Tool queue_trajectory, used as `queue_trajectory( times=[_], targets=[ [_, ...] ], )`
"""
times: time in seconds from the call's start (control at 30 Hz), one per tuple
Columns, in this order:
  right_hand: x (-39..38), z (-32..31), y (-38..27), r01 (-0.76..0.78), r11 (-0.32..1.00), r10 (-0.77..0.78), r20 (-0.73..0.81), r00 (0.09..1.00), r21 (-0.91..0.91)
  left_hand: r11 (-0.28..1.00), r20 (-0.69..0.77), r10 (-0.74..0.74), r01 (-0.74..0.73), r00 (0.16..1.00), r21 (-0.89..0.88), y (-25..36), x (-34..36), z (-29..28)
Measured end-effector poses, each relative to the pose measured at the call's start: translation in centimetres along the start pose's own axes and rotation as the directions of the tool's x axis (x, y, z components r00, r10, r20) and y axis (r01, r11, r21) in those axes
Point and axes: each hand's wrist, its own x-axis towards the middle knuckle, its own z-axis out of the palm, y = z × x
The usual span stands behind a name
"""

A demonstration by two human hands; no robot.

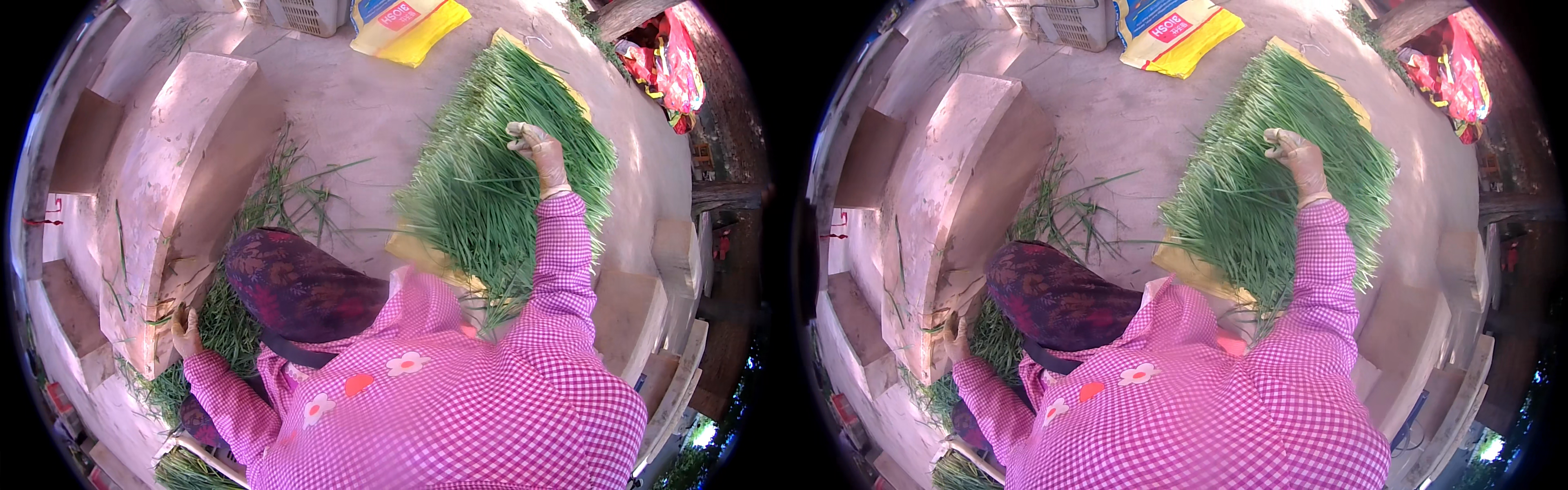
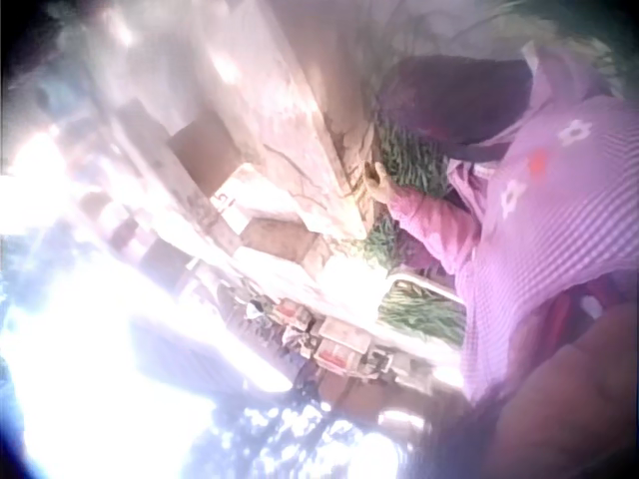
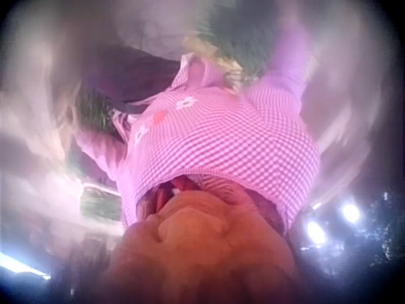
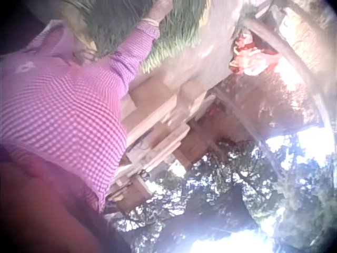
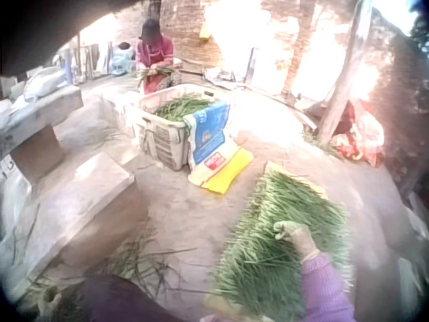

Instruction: The person gathers handfuls of green vegetable stalks from a pile and ties them into neat bundles by hand.

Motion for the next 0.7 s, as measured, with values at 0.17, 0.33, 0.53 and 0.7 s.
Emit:
queue_trajectory(
  times=[0.17,0.33,0.53,0.7],
  targets=[
    [-2.0,13.2,4.1,-0.019,0.993,0.075,0.499,0.863,-0.115,1.000,0.209,-0.003,0.004,0.978,-0.003,2.2,-2.3,3.9],
    [-2.1,25.9,6.8,0.567,0.642,0.053,0.768,0.638,-0.515,0.982,0.258,-0.084,0.124,0.963,-0.140,2.7,-5.7,4.5],
    [-0.9,38.5,9.4,0.388,0.607,0.158,0.584,0.796,-0.694,0.978,0.125,-0.176,0.188,0.976,-0.093,4.4,-10.4,3.5],
    [-0.5,46.0,16.0,0.407,0.444,0.067,0.482,0.874,-0.799,0.956,-0.023,-0.210,0.200,0.977,-0.215,6.3,-14.7,1.6]
  ],
)
